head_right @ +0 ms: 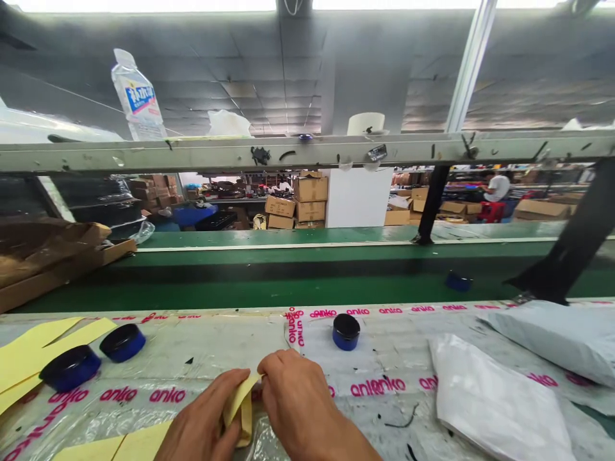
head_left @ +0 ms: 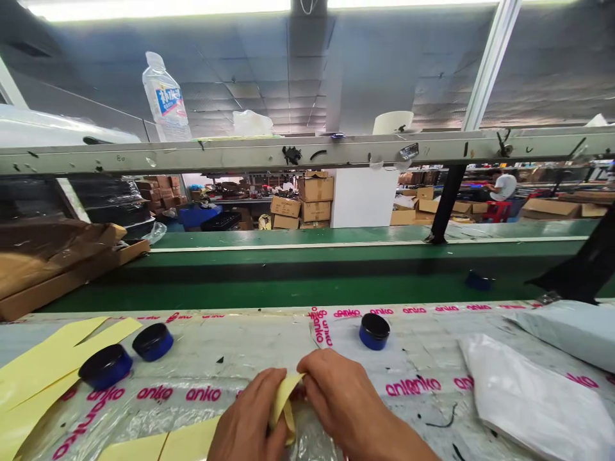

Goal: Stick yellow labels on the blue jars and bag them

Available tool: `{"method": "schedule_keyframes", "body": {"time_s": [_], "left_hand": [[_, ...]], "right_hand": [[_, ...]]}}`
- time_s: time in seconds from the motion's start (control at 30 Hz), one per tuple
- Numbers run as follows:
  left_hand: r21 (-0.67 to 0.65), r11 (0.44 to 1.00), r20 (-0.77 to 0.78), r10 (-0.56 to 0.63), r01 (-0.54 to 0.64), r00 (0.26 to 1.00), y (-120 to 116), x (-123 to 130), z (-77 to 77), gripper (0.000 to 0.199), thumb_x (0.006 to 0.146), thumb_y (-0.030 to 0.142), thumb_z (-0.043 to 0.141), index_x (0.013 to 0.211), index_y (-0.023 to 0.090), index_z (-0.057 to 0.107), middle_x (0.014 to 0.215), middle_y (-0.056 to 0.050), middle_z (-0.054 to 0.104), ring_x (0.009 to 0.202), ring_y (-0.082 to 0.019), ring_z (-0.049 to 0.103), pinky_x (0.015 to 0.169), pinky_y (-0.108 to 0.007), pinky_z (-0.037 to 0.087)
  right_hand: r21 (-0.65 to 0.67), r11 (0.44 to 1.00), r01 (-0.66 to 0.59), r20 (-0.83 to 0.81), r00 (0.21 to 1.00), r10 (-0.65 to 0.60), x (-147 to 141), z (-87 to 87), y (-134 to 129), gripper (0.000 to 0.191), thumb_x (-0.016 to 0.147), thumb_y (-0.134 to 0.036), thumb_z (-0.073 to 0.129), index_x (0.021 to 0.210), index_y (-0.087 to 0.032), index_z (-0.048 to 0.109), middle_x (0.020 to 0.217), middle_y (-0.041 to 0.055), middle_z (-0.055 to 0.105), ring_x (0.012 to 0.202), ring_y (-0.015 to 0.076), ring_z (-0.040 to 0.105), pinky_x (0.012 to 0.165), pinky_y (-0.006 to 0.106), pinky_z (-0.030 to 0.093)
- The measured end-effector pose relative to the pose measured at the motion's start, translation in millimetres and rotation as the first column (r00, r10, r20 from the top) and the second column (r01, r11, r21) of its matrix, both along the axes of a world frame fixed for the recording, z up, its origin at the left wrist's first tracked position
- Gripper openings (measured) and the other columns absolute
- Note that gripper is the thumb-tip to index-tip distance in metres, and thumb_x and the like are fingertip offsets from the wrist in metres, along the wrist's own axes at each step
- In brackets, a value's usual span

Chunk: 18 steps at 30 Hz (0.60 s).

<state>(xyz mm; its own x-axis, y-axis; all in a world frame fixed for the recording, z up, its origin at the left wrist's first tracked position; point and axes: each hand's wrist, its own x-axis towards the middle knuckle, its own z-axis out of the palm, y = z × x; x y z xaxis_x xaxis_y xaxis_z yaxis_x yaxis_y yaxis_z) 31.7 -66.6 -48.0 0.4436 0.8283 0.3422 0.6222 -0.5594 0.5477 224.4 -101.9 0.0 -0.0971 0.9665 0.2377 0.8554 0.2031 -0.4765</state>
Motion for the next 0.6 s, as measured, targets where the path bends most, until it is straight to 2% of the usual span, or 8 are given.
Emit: {"method": "schedule_keyframes", "body": {"time_s": [0.13, 0.2, 0.27, 0.33, 0.4, 0.47, 0.5, 0.6], "left_hand": [[-0.205, 0.975, 0.194, -0.043, 0.084, 0.980, 3.5, 6.6, 28.9, 0.042, 0.085, 0.029, 0.049, 0.121, 0.029, 0.069, 0.121, -0.003, 0.073, 0.110, -0.024, 0.068, 0.094, -0.035, 0.055], [-0.414, 0.885, 0.297, -0.093, 0.215, 0.950, 4.6, 12.8, 45.3, 0.037, 0.083, 0.031, 0.048, 0.109, 0.029, 0.074, 0.105, 0.000, 0.076, 0.100, -0.023, 0.069, 0.085, -0.031, 0.056], [-0.649, 0.667, 0.418, -0.090, 0.367, 0.904, 4.8, 21.0, 56.5, 0.036, 0.078, 0.025, 0.049, 0.102, 0.025, 0.076, 0.092, 0.000, 0.076, 0.087, -0.021, 0.068, 0.075, -0.027, 0.054], [-0.765, 0.417, 0.538, -0.004, 0.491, 0.843, 4.2, 29.2, 60.9, 0.037, 0.073, 0.021, 0.053, 0.102, 0.019, 0.075, 0.088, -0.002, 0.075, 0.080, -0.020, 0.067, 0.070, -0.025, 0.051], [-0.774, 0.275, 0.613, 0.100, 0.571, 0.783, 3.6, 34.9, 60.3, 0.037, 0.072, 0.020, 0.060, 0.106, 0.015, 0.073, 0.089, -0.005, 0.074, 0.078, -0.019, 0.067, 0.069, -0.025, 0.049], [-0.753, 0.248, 0.653, 0.169, 0.609, 0.738, 4.2, 37.3, 57.0, 0.037, 0.072, 0.022, 0.066, 0.108, 0.015, 0.072, 0.090, -0.007, 0.074, 0.080, -0.021, 0.067, 0.071, -0.026, 0.051], [-0.751, 0.247, 0.658, 0.195, 0.613, 0.727, 5.0, 37.4, 54.9, 0.038, 0.072, 0.022, 0.069, 0.109, 0.015, 0.072, 0.091, -0.007, 0.073, 0.081, -0.021, 0.067, 0.070, -0.027, 0.051], [-0.768, 0.279, 0.637, 0.238, 0.576, 0.734, 8.4, 36.3, 48.3, 0.035, 0.075, 0.031, 0.074, 0.107, 0.015, 0.072, 0.091, -0.009, 0.073, 0.079, -0.022, 0.068, 0.064, -0.026, 0.052]], "right_hand": [[0.150, 0.989, 0.012, -0.165, 0.986, 0.014, 17.2, 11.5, -2.6, 0.026, 0.098, -0.021, 0.044, 0.109, -0.021, 0.067, 0.100, 0.0061, 0.074, 0.090, 0.0227, 0.069, 0.080, 0.036, 0.051], [0.152, 0.986, 0.061, -0.302, 0.953, -0.012, 24.0, 16.1, -2.9, 0.023, 0.098, -0.024, 0.046, 0.109, -0.022, 0.066, 0.100, 0.0042, 0.074, 0.086, 0.0199, 0.069, 0.077, 0.033, 0.052], [0.122, 0.985, 0.122, -0.430, 0.901, -0.058, 28.7, 19.4, -2.2, 0.019, 0.097, -0.027, 0.050, 0.108, -0.023, 0.065, 0.096, 0.0027, 0.074, 0.083, 0.0184, 0.068, 0.074, 0.031, 0.053], [0.126, 0.976, 0.178, -0.499, 0.861, -0.093, 32.4, 21.0, -2.3, 0.018, 0.094, -0.028, 0.055, 0.109, -0.023, 0.063, 0.099, 0.0029, 0.073, 0.084, 0.0184, 0.068, 0.074, 0.031, 0.054], [0.203, 0.948, 0.244, -0.485, 0.866, -0.119, 35.2, 20.8, -5.4, 0.022, 0.091, -0.028, 0.060, 0.112, -0.024, 0.061, 0.104, 0.0042, 0.071, 0.087, 0.0196, 0.067, 0.072, 0.032, 0.056], [0.413, 0.867, 0.278, -0.402, 0.910, -0.101, 35.8, 19.4, -13.2, 0.027, 0.089, -0.027, 0.066, 0.114, -0.025, 0.059, 0.111, 0.0070, 0.068, 0.094, 0.0218, 0.066, 0.071, 0.032, 0.056], [0.545, 0.795, 0.265, -0.340, 0.937, -0.079, 34.7, 18.1, -18.8, 0.029, 0.087, -0.025, 0.068, 0.114, -0.025, 0.057, 0.112, 0.0081, 0.067, 0.095, 0.0227, 0.065, 0.072, 0.033, 0.056], [0.804, 0.580, 0.131, -0.132, 0.990, -0.042, 24.9, 9.5, -37.6, 0.027, 0.082, -0.015, 0.071, 0.102, -0.025, 0.057, 0.089, 0.0033, 0.067, 0.076, 0.0184, 0.063, 0.065, 0.029, 0.053]]}}
